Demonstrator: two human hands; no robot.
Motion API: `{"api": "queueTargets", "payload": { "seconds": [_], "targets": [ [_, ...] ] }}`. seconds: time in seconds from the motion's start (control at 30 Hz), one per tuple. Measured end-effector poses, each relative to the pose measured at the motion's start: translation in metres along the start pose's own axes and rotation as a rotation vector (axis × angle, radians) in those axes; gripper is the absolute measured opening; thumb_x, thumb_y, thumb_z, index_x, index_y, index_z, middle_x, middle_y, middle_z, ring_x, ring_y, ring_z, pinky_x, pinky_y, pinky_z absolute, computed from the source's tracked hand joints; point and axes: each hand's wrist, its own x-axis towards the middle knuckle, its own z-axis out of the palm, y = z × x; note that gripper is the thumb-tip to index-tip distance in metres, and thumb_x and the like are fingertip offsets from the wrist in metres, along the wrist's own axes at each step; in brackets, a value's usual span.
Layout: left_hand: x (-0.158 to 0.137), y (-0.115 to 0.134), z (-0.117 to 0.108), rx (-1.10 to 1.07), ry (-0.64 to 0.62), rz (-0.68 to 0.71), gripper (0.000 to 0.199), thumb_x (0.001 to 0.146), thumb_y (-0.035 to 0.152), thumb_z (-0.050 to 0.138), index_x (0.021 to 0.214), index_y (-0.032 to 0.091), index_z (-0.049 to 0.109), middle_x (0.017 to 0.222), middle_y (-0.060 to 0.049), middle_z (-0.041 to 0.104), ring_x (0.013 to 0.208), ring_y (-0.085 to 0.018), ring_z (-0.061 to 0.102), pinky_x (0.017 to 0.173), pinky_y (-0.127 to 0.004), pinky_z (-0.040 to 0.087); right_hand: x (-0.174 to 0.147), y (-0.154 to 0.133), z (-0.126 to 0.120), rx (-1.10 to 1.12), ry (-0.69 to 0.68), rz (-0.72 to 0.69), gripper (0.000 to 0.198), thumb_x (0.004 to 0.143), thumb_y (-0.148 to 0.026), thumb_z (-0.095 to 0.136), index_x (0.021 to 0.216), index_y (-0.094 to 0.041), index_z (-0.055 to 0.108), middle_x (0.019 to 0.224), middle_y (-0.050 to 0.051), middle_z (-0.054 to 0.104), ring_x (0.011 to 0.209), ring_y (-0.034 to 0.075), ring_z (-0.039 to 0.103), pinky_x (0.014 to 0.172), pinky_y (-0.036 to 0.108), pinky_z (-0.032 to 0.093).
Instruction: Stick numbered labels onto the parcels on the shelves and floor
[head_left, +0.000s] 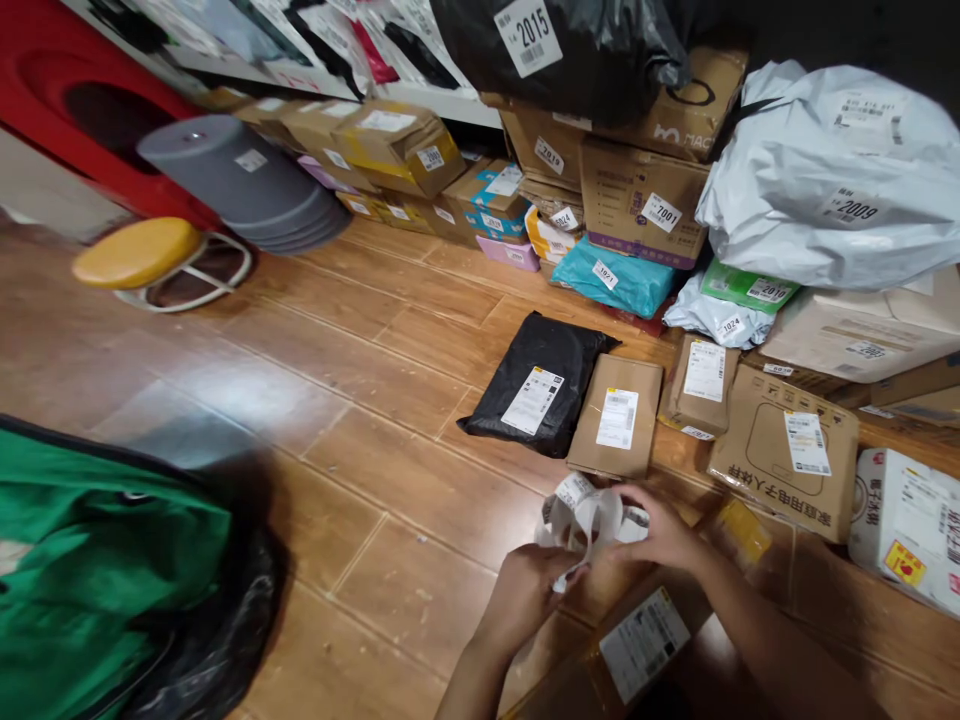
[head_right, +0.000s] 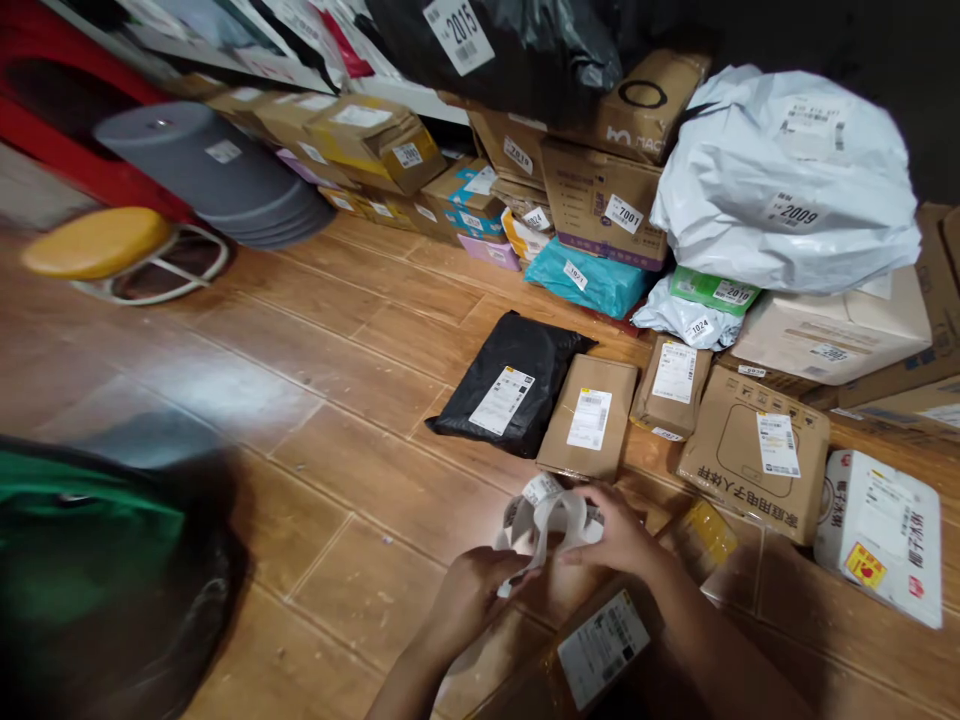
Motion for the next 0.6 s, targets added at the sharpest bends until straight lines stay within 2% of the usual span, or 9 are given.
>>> {"api": "queueTargets", "payload": {
  "seconds": [0.07,0.1,0.2,0.27,0.33,0.4,0.43,0.53,0.6],
  "targets": [
    [-0.002,-0.006,0.0,0.135,0.049,0.163,0.028,0.085,0.016,0.051,0.099,0.024,0.073,0.063,-0.005,0.068,0.056,-0.019,0.058,0.055,-0.028,0.032,0.009,-0.001,-0.005,-0.011,0.075,-0.09,0.093,0.054,-0.055,0.085,0.134,-0.022,0.053,0.144,0.016,0.046,0.135,0.033,0.039,0.113,0.05,0.029],
    [-0.003,-0.009,0.001,0.176,0.074,0.231,0.033,0.084,0.013,0.049,0.104,0.025,0.072,0.063,-0.005,0.068,0.056,-0.019,0.058,0.054,-0.028,0.032,0.014,-0.001,-0.007,0.023,0.07,-0.117,0.087,0.062,-0.06,0.078,0.135,-0.022,0.052,0.146,0.016,0.044,0.137,0.031,0.037,0.114,0.049,0.027],
    [-0.006,-0.014,0.008,0.197,0.163,0.331,0.036,0.086,0.013,0.046,0.111,0.026,0.069,0.065,-0.004,0.069,0.057,-0.018,0.058,0.056,-0.028,0.034,0.024,-0.005,-0.015,0.186,-0.076,-0.045,0.055,0.085,-0.063,0.051,0.119,-0.022,0.065,0.126,0.011,0.063,0.12,0.025,0.055,0.105,0.043,0.039],
    [-0.004,-0.013,0.012,0.108,0.264,0.225,0.033,0.087,0.02,0.048,0.111,0.024,0.07,0.076,-0.006,0.074,0.061,-0.019,0.062,0.059,-0.029,0.039,0.023,-0.01,-0.018,0.286,-0.182,0.06,0.048,0.08,-0.061,0.06,0.104,-0.021,0.071,0.104,0.007,0.071,0.098,0.022,0.064,0.089,0.037,0.049],
    [0.002,-0.009,0.016,-0.088,0.388,-0.061,0.032,0.089,0.029,0.047,0.108,0.021,0.071,0.086,-0.008,0.077,0.066,-0.021,0.065,0.064,-0.03,0.045,0.018,-0.016,-0.018,0.41,-0.222,0.143,0.048,0.065,-0.056,0.078,0.096,-0.019,0.072,0.089,0.003,0.072,0.081,0.019,0.064,0.075,0.031,0.051],
    [0.011,-0.001,0.019,-0.331,0.45,-0.373,0.036,0.089,0.039,0.049,0.106,0.018,0.072,0.091,-0.009,0.077,0.072,-0.023,0.067,0.068,-0.031,0.049,0.012,-0.021,-0.012,0.53,-0.145,0.203,0.051,0.057,-0.051,0.084,0.094,-0.018,0.072,0.083,0.002,0.071,0.073,0.017,0.063,0.068,0.028,0.049],
    [0.016,0.004,0.02,-0.453,0.456,-0.461,0.039,0.086,0.045,0.052,0.105,0.017,0.072,0.092,-0.009,0.077,0.077,-0.025,0.067,0.072,-0.031,0.05,0.01,-0.024,-0.006,0.568,-0.072,0.226,0.05,0.057,-0.05,0.085,0.093,-0.018,0.072,0.082,0.002,0.072,0.071,0.016,0.062,0.067,0.028,0.049],
    [0.029,0.016,0.021,-0.786,0.505,-0.447,0.05,0.077,0.059,0.059,0.1,0.016,0.072,0.1,-0.009,0.076,0.092,-0.028,0.066,0.083,-0.033,0.05,0.004,-0.029,0.017,0.577,0.167,0.235,0.042,0.061,-0.051,0.082,0.086,-0.018,0.072,0.081,0.002,0.072,0.071,0.017,0.063,0.07,0.03,0.05],
    [0.035,0.023,0.021,-0.95,0.537,-0.441,0.054,0.069,0.063,0.066,0.092,0.015,0.072,0.091,-0.008,0.076,0.087,-0.027,0.067,0.08,-0.033,0.051,0.001,-0.029,0.032,0.567,0.222,0.213,0.04,0.065,-0.054,0.078,0.083,-0.019,0.071,0.079,0.002,0.072,0.072,0.019,0.064,0.07,0.032,0.051]
  ]
}}
